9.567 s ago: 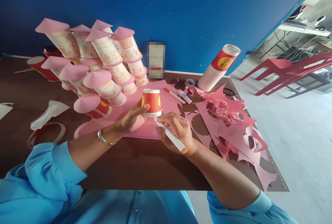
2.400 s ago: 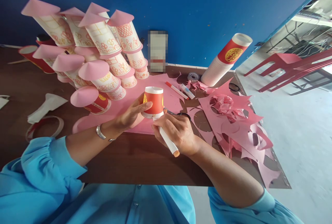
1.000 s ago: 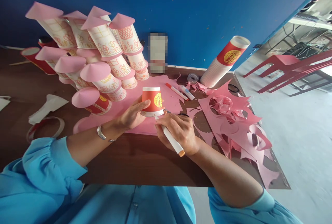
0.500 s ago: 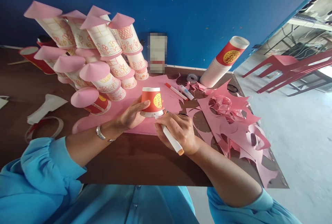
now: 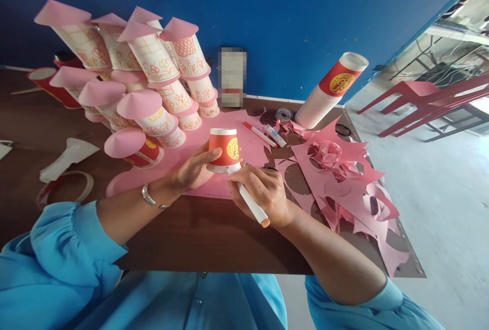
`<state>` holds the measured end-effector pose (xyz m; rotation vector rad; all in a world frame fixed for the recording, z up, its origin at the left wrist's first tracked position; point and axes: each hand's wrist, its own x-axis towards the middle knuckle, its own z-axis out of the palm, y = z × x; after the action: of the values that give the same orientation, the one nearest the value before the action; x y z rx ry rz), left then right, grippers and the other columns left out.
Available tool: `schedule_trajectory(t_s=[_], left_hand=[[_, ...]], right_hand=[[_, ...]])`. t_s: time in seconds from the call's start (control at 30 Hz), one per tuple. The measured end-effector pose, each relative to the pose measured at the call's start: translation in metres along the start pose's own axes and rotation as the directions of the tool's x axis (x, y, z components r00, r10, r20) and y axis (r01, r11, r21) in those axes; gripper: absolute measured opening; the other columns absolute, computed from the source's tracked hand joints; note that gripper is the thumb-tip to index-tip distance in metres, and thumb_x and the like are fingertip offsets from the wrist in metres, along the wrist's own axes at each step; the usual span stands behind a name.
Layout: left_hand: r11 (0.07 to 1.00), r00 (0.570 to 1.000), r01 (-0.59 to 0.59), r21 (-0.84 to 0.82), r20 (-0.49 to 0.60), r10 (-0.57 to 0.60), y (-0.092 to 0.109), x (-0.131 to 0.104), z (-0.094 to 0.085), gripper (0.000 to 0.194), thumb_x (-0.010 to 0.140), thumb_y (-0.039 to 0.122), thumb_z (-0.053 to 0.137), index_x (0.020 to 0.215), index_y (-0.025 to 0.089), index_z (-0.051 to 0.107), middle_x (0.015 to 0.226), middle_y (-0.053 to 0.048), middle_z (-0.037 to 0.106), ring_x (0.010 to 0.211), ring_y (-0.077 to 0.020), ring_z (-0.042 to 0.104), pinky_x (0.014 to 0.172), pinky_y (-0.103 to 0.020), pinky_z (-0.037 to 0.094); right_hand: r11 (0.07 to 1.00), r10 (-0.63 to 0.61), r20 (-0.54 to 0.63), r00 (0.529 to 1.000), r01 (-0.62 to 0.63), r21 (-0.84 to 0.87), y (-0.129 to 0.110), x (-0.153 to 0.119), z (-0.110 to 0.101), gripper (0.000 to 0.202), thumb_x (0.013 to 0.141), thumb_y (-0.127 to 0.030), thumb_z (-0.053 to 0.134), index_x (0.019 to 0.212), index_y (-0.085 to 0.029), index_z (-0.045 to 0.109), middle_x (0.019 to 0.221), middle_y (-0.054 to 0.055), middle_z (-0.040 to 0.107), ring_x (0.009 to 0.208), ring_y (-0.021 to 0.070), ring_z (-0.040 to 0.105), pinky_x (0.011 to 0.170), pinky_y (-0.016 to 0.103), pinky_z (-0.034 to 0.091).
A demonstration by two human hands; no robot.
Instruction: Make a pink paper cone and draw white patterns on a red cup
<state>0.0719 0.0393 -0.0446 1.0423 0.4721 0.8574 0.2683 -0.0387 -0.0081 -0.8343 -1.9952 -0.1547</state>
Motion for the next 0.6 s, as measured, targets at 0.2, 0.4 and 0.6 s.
schedule_trajectory(t_s=[0.2,0.4,0.6], left_hand=[[1.000,1.000,-0.009,-0.002,0.007,0.009,-0.0001,-0.0001,-0.0010,0.046,0.095,0.057,0.084,0.120,0.022,0.069,0.112,-0.008,0.077,0.110,-0.0294,0.075,0.095,-0.043,0.059],[1.000,1.000,-0.009,0.008,0.001,0.009,-0.0006,-0.0002,-0.0019,0.044,0.095,0.056,0.083,0.120,0.022,0.070,0.115,-0.009,0.078,0.115,-0.0304,0.073,0.098,-0.043,0.060],[1.000,1.000,-0.009,0.004,-0.014,0.009,-0.0024,0.0000,-0.0031,0.044,0.094,0.055,0.084,0.121,0.023,0.070,0.113,-0.007,0.078,0.108,-0.0279,0.074,0.096,-0.042,0.061]], right_hand=[[1.000,-0.006,0.004,1.000,0.006,-0.020,0.0002,0.0006,-0.0001,0.014,0.104,-0.011,0.068,0.105,-0.025,0.067,0.079,-0.002,0.081,0.065,0.0139,0.079,0.058,0.022,0.061],[1.000,-0.014,0.007,1.000,0.014,-0.015,-0.0004,0.0006,-0.0006,0.017,0.102,-0.009,0.069,0.107,-0.025,0.066,0.079,-0.002,0.081,0.065,0.0145,0.079,0.060,0.023,0.061],[1.000,0.019,0.032,0.999,-0.019,0.000,0.0002,-0.0001,-0.0003,0.020,0.099,-0.008,0.069,0.106,-0.026,0.065,0.079,-0.003,0.080,0.063,0.0140,0.077,0.057,0.022,0.056]])
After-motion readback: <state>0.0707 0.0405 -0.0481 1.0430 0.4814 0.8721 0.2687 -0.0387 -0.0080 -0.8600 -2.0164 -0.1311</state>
